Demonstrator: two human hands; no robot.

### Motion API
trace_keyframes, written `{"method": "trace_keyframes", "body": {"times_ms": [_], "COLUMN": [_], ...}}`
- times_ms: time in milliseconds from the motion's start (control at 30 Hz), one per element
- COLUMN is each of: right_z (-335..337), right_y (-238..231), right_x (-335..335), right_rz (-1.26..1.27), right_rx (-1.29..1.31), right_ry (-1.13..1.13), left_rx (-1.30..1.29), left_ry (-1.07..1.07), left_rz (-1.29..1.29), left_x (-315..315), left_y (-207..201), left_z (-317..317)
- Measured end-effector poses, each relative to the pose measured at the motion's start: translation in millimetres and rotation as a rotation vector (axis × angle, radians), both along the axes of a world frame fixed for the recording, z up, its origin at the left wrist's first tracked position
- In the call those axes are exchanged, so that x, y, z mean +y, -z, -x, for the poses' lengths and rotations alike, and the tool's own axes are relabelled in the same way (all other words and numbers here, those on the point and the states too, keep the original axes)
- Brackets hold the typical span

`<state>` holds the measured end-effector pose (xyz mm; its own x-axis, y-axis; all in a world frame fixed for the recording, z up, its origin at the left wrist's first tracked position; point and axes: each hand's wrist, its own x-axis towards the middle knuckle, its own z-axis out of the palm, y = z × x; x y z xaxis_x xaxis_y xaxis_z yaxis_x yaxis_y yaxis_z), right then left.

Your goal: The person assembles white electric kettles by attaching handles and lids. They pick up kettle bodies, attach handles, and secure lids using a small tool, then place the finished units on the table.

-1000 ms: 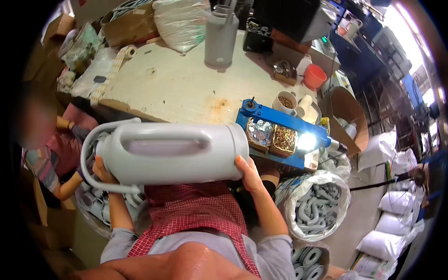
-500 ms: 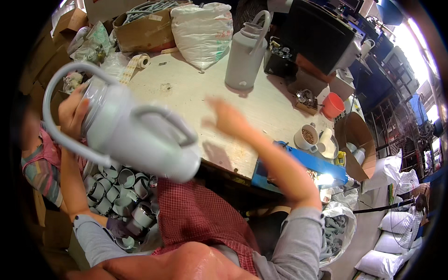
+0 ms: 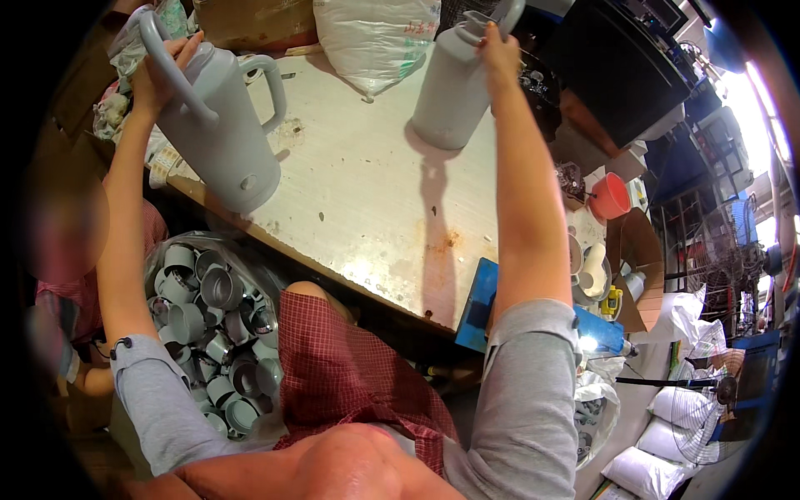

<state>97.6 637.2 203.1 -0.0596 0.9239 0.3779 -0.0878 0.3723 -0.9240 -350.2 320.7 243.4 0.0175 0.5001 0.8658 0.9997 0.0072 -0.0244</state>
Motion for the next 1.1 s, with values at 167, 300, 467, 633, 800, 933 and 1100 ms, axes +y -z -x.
{"method": "trace_keyframes", "body": {"times_ms": [167, 300, 467, 633, 800, 933, 1100], "right_z": [51, -12, -49, -101, -175, -315, -368], "right_y": [-23, -77, -8, 104, 117, 161, 192], "right_x": [-128, -278, -393, -433, -444, -437, -391], "right_rz": [0.074, 0.085, 0.205, 0.318, -0.080, -0.053, -0.124], "right_rx": [0.073, 0.006, -0.286, -0.176, -0.313, -0.818, -0.968], "right_ry": [-0.344, -0.509, -0.509, -0.297, -0.020, 0.131, 0.148], "left_rx": [-0.339, -0.865, -1.717, -1.505, -1.219, -1.029, -0.921], "left_ry": [0.047, 0.582, 1.323, 1.305, 1.271, 1.082, 1.079], "left_rz": [-0.388, -0.424, 0.474, 0.912, 1.002, 1.094, 1.068], "left_x": [-39, -106, -146, -179, -156, -157, -143], "left_y": [25, 56, 108, 171, 170, 144, 135], "left_z": [31, -73, -260, -352, -383, -352, -368]}}
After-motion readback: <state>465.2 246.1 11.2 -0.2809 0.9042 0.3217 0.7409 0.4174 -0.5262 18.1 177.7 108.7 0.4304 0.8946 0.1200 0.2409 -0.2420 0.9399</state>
